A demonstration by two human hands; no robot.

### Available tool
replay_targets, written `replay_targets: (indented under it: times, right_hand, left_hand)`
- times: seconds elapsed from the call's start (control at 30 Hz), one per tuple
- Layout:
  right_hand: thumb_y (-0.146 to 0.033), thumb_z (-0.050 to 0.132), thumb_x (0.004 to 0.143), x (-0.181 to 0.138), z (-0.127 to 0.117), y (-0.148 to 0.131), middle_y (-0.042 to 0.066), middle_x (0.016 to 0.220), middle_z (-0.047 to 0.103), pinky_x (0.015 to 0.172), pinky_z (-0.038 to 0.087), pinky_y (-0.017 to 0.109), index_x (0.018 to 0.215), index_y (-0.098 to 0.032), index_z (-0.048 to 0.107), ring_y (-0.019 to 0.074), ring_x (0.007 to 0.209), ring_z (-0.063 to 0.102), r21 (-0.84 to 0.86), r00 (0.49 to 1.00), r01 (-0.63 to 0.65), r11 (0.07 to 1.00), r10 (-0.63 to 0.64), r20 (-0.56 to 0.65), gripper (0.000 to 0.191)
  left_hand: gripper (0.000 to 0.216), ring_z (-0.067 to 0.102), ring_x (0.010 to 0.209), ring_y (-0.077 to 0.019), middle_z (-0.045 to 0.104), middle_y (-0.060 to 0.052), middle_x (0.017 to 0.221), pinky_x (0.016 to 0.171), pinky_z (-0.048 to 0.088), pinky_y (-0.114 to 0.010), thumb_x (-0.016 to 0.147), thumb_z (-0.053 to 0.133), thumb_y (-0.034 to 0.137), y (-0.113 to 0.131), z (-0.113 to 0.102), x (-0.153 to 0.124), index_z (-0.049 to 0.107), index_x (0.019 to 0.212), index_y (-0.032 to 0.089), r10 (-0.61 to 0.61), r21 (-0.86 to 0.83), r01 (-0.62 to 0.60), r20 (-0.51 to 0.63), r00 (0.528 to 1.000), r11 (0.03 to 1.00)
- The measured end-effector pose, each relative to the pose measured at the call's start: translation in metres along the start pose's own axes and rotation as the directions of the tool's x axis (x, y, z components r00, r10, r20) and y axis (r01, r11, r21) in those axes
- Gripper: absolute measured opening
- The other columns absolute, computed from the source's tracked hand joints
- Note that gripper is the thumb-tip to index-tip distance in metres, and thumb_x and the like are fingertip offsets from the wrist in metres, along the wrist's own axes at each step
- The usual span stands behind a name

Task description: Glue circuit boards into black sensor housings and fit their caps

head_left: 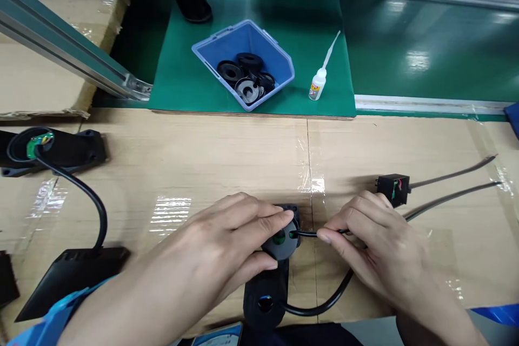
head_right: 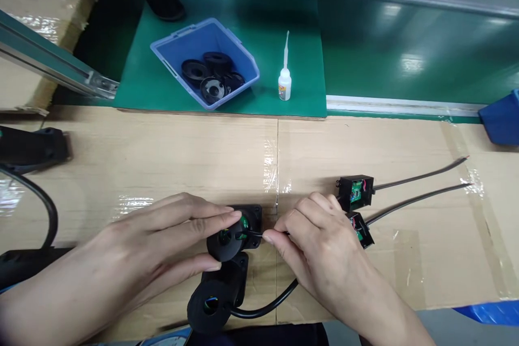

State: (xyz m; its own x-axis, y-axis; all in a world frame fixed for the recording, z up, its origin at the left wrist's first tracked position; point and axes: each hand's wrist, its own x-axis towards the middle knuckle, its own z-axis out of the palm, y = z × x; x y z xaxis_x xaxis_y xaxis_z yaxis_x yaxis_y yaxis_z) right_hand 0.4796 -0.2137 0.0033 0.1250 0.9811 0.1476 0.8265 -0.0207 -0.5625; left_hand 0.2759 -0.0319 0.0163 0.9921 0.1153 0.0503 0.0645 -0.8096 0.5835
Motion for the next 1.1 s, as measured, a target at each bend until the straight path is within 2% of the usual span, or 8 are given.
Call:
replay_targets:
  times: [0.17,0.43,0.53,0.63,0.7,0.8,0.97,1.1]
  right_hand:
    - [-0.019,0.065,0.097,0.001,0.000,-0.001,-0.001,0.079,0.057,0.073,0.032,0.030,0.086,-0.016,0.059,0.0129,0.077,0.044,0.013,1.000,0.001,1.000,-0.001,-0.005,0.013]
    - [-0.022,0.066,0.097,0.000,-0.003,-0.007,0.002,0.081,0.065,0.073,0.036,0.034,0.084,-0.017,0.064,0.0156,0.077,0.051,-0.101,0.997,-0.007,0.995,0.000,-0.079,0.014]
    - [-0.025,0.072,0.093,-0.005,-0.008,-0.021,0.004,0.101,0.074,0.080,0.045,0.038,0.103,-0.017,0.072,0.0193,0.088,0.062,-0.207,0.985,0.076,0.975,-0.105,-0.133,0.013]
    - [-0.036,0.067,0.096,-0.011,0.000,-0.032,0.003,0.117,0.073,0.075,0.053,0.034,0.119,-0.015,0.072,0.0168,0.086,0.069,-0.194,0.959,0.278,0.941,-0.283,0.005,0.031]
    - [-0.040,0.062,0.099,-0.013,0.013,-0.035,0.002,0.116,0.074,0.065,0.053,0.032,0.114,-0.015,0.074,0.0149,0.080,0.070,-0.217,0.945,0.315,0.924,-0.326,-0.018,0.032]
    - [-0.035,0.058,0.101,-0.014,0.030,-0.037,0.001,0.106,0.076,0.058,0.052,0.031,0.103,-0.015,0.077,0.0136,0.073,0.070,-0.252,0.950,0.250,0.935,-0.287,-0.120,0.028]
    - [-0.028,0.060,0.099,-0.012,0.033,-0.039,0.001,0.103,0.076,0.055,0.052,0.031,0.100,-0.014,0.077,0.0134,0.068,0.069,-0.258,0.962,0.242,0.935,-0.265,-0.060,0.022]
    - [-0.025,0.057,0.100,-0.011,0.026,-0.039,0.003,0.106,0.075,0.058,0.053,0.031,0.106,-0.013,0.076,0.0137,0.071,0.068,-0.232,0.962,0.271,0.934,-0.273,0.025,0.024]
  left_hand:
    - [0.040,0.065,0.113,-0.0153,0.064,-0.003,0.125,0.098,0.059,-0.028,0.100,0.060,0.035,-0.001,0.004,0.008,0.057,0.137,0.020,-0.004,-0.012,0.005,0.093,0.996,1.000]
    - [0.032,0.069,0.099,-0.0209,0.069,-0.005,0.112,0.080,0.062,-0.034,0.094,0.067,0.031,-0.002,0.010,0.015,0.064,0.123,0.018,0.037,0.093,-0.044,0.066,0.997,0.995]
    - [0.028,0.066,0.104,-0.0207,0.068,-0.004,0.116,0.090,0.059,-0.035,0.096,0.060,0.024,-0.003,0.013,0.013,0.063,0.124,0.020,0.072,0.139,-0.085,0.095,0.993,0.987]
    - [0.035,0.064,0.110,-0.0239,0.069,-0.007,0.119,0.098,0.055,-0.040,0.094,0.043,0.012,0.000,0.013,0.014,0.066,0.120,0.017,0.162,0.233,-0.182,0.103,0.981,0.955]
    - [0.040,0.065,0.102,-0.0260,0.071,-0.009,0.109,0.090,0.056,-0.042,0.093,0.035,0.009,0.002,0.012,0.016,0.069,0.112,0.014,0.202,0.273,-0.219,0.091,0.975,0.937]
    - [0.045,0.066,0.094,-0.0250,0.071,-0.009,0.103,0.083,0.057,-0.042,0.100,0.029,0.014,0.003,0.013,0.017,0.071,0.114,0.014,0.190,0.286,-0.201,0.066,0.980,0.937]
    - [0.039,0.064,0.111,-0.0267,0.068,-0.010,0.119,0.093,0.057,-0.042,0.102,0.050,0.036,-0.001,0.023,0.007,0.067,0.130,0.013,0.140,0.211,-0.134,-0.015,0.990,0.968]
    - [0.028,0.061,0.123,-0.0172,0.068,-0.001,0.127,0.106,0.051,-0.033,0.102,0.055,0.024,-0.006,0.037,0.004,0.067,0.127,0.024,-0.027,-0.092,0.013,-0.161,0.987,0.996]
